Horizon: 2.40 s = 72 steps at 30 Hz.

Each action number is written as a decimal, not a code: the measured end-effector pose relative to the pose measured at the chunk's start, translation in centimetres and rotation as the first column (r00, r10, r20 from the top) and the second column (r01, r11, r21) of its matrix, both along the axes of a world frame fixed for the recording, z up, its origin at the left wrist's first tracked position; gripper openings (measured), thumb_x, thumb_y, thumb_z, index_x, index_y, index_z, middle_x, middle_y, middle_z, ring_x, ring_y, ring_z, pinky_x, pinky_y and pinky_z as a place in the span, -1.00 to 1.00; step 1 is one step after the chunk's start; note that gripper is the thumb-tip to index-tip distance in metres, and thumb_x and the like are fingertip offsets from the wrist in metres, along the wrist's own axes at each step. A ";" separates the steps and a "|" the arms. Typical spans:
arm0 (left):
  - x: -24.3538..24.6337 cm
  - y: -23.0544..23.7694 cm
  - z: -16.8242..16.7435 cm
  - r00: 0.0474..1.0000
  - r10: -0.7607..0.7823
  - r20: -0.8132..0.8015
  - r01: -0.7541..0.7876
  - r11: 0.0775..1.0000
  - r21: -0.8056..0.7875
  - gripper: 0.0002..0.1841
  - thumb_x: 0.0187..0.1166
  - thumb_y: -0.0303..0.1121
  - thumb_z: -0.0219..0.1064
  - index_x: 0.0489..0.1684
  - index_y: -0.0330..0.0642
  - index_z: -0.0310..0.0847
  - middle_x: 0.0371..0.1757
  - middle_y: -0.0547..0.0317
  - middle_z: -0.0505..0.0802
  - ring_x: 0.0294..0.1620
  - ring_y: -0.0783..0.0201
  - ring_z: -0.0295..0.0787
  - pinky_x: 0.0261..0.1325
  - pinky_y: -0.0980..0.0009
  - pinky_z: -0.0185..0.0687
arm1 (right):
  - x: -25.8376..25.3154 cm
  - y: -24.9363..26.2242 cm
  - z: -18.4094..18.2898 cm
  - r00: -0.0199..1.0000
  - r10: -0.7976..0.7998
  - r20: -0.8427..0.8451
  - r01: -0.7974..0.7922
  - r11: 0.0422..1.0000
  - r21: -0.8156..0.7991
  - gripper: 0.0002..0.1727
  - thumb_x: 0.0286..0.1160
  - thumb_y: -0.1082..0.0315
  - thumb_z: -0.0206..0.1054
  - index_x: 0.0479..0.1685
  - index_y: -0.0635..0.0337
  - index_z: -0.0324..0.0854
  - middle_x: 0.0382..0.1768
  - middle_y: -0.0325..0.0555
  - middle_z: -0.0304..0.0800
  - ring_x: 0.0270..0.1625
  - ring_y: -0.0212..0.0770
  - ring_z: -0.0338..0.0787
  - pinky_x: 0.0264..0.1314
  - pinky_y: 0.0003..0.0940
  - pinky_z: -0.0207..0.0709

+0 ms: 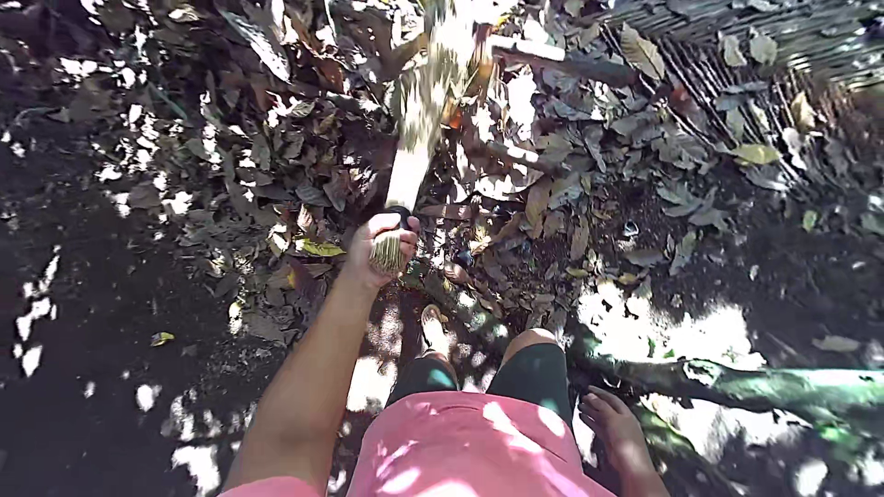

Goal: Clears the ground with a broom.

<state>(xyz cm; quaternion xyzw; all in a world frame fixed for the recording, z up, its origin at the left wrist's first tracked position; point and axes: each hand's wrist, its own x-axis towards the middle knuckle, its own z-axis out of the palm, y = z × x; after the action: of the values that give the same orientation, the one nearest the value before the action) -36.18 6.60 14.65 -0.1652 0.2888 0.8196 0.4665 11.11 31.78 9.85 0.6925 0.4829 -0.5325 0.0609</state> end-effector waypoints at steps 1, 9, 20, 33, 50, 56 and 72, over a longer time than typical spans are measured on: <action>0.3 -0.3 1.0 0.999 -0.012 -0.035 0.012 1.000 0.018 -0.80 0.55 -0.31 0.16 -0.03 -0.16 0.59 -0.17 0.09 0.82 -0.48 0.39 0.77 -0.45 0.55 0.75 | 0.0 -0.4 0.2 1.000 -0.008 0.005 0.008 1.000 0.001 -0.55 0.70 0.31 0.25 0.50 0.29 0.46 0.17 0.24 0.72 -0.02 0.01 0.85 0.03 -0.06 0.77; 3.4 -5.0 6.5 0.956 -0.159 -0.247 0.035 0.896 -0.444 -0.78 0.59 -0.28 0.20 0.15 0.09 0.52 -0.04 0.26 0.79 -0.35 0.44 0.76 -0.38 0.56 0.75 | 2.0 -1.1 -0.9 0.999 -0.053 0.001 0.053 0.998 -0.019 -0.57 0.60 0.46 0.33 0.44 0.33 0.49 0.09 0.18 0.71 -0.12 -0.11 0.81 -0.03 -0.19 0.75; 20.0 -9.9 0.5 0.991 -0.099 0.089 0.132 0.657 -0.742 -0.80 0.64 -0.34 0.09 0.11 -0.05 0.49 -0.17 0.17 0.83 -0.39 0.38 0.82 -0.39 0.49 0.80 | 12.9 -1.8 -9.9 0.981 0.061 0.186 -0.032 0.987 -0.155 -0.62 0.61 0.26 0.39 0.29 0.29 0.68 0.16 0.18 0.78 0.14 0.02 0.76 0.21 0.03 0.60; 37.5 -9.7 -0.6 0.946 0.256 0.200 -0.017 0.653 -0.757 -0.70 0.79 -0.19 -0.07 -0.18 -0.15 0.49 -0.40 0.15 0.79 -0.47 0.38 0.83 -0.44 0.56 0.78 | 29.1 2.1 -10.2 0.988 -0.074 0.133 0.087 0.992 -0.089 -0.50 0.63 0.28 0.37 0.49 0.30 0.51 0.28 0.26 0.70 0.20 0.09 0.75 0.25 0.07 0.61; 31.9 -16.4 -3.5 0.930 0.324 0.172 -0.137 0.741 -0.657 -0.85 0.67 -0.27 0.10 -0.17 -0.09 0.52 -0.35 0.14 0.80 -0.40 0.34 0.84 -0.38 0.47 0.81 | 10.0 27.4 4.4 0.945 -0.162 0.283 -0.014 0.848 0.530 -0.02 0.52 -0.24 0.37 0.64 0.46 0.28 0.56 0.40 0.47 0.65 0.19 0.46 0.68 0.12 0.29; 30.3 -19.0 -1.3 0.946 0.267 0.185 -0.064 0.710 -0.701 -0.80 0.72 -0.24 0.02 -0.17 -0.09 0.49 -0.39 0.17 0.77 -0.45 0.37 0.81 -0.41 0.50 0.80 | 10.5 29.1 1.3 0.834 -0.050 0.549 -0.258 0.845 0.469 -0.15 0.54 -0.25 0.30 0.41 0.47 0.55 0.49 0.43 0.55 0.64 0.27 0.48 0.67 0.24 0.29; 26.9 -13.6 -1.4 0.976 0.179 0.120 -0.014 0.608 -0.794 -0.86 0.70 -0.31 0.06 -0.19 -0.10 0.48 -0.41 0.19 0.76 -0.48 0.39 0.79 -0.44 0.51 0.77 | 10.0 27.1 3.2 0.791 -0.021 0.612 -0.310 0.848 0.430 -0.08 0.56 -0.37 0.20 0.36 0.48 0.57 0.48 0.53 0.51 0.64 0.40 0.42 0.58 0.44 0.24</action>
<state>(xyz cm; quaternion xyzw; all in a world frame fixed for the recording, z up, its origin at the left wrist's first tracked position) -9.32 -6.99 13.23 -0.4451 0.5650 0.6135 0.3261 21.07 58.85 13.04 0.7740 0.6152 -0.1344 0.0661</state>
